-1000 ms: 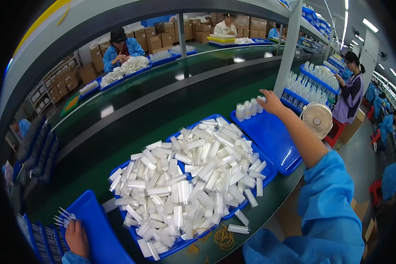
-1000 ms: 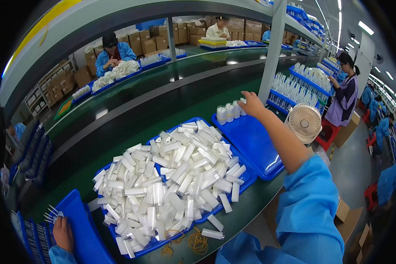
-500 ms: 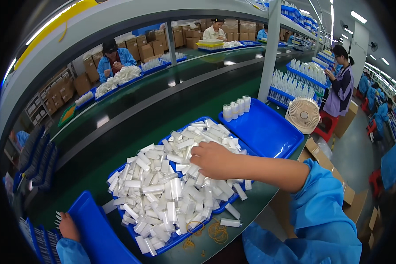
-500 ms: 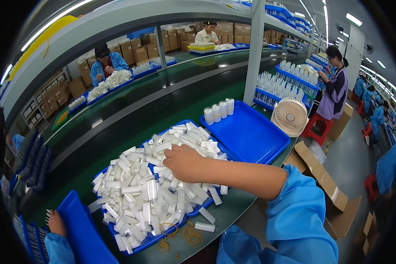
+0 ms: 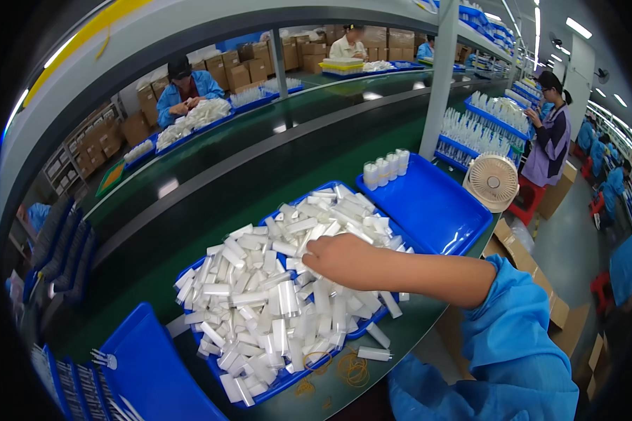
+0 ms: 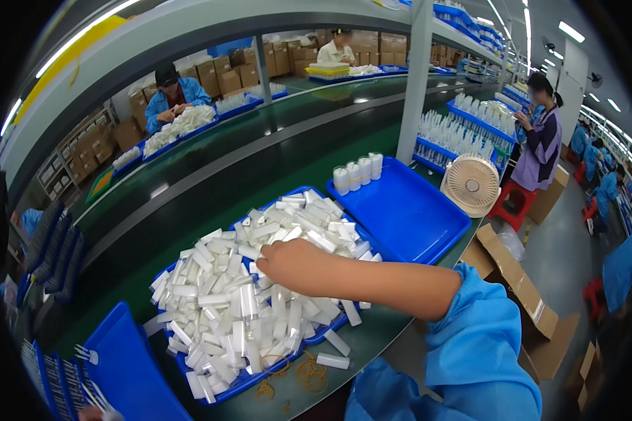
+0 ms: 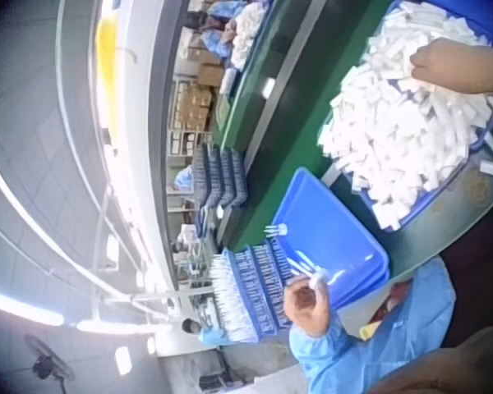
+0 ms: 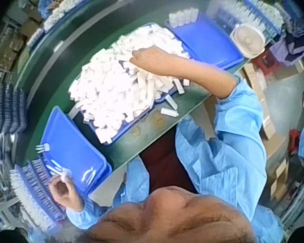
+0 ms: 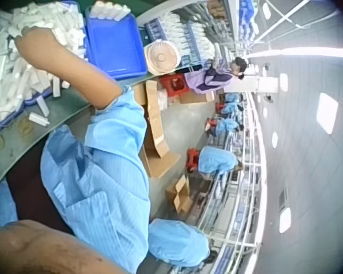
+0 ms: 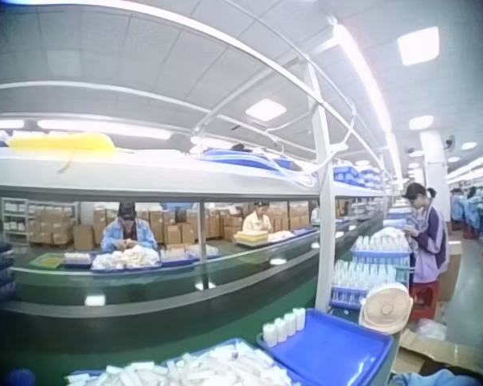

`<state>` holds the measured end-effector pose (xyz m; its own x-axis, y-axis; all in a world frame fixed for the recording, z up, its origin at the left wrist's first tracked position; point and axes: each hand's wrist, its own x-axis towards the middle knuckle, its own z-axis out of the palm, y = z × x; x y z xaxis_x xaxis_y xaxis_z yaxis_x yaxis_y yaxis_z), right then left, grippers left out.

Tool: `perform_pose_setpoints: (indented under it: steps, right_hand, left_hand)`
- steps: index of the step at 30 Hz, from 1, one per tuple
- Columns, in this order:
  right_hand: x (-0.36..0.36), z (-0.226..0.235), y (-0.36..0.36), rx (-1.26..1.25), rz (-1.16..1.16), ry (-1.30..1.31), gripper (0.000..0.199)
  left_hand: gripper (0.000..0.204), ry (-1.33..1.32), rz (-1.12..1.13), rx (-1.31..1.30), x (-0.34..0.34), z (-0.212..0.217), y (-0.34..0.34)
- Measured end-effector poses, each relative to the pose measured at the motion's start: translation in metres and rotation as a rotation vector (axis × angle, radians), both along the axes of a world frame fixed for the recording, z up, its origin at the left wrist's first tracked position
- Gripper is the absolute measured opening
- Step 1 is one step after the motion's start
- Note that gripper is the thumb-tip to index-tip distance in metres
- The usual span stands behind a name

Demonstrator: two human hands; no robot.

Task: The recorder is assembling small plastic sprayer pump components and placing them into a tray on an assembly line.

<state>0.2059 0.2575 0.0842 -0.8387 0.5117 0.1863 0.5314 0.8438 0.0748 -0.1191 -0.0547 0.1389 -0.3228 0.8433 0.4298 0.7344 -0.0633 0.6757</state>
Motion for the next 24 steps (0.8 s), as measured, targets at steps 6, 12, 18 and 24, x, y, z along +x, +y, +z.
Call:
perform_pose_setpoints:
  steps: [6, 12, 18, 24]
  right_hand:
    - [-0.015, 0.016, -0.044, -0.847, -0.065, 0.563, 0.053]
    - [-0.016, 0.003, -0.092, -1.695, -0.105, 0.958, 0.066]
    - [-0.014, -0.019, -0.104, -1.967, -0.146, 1.234, 0.058]
    - [-0.011, -0.025, -0.108, -2.023, -0.141, 1.235, 0.050]
  left_hand:
    - [0.026, -0.946, -0.196, 0.267, 0.106, -0.069, -0.024]
    - [0.017, -0.600, -0.519, 0.041, 0.140, -0.095, 0.049]
    - [0.017, -0.566, -0.603, 0.077, 0.151, -0.097, 0.069]
    - [0.010, -0.526, -0.620, 0.122, 0.153, -0.102, 0.073]
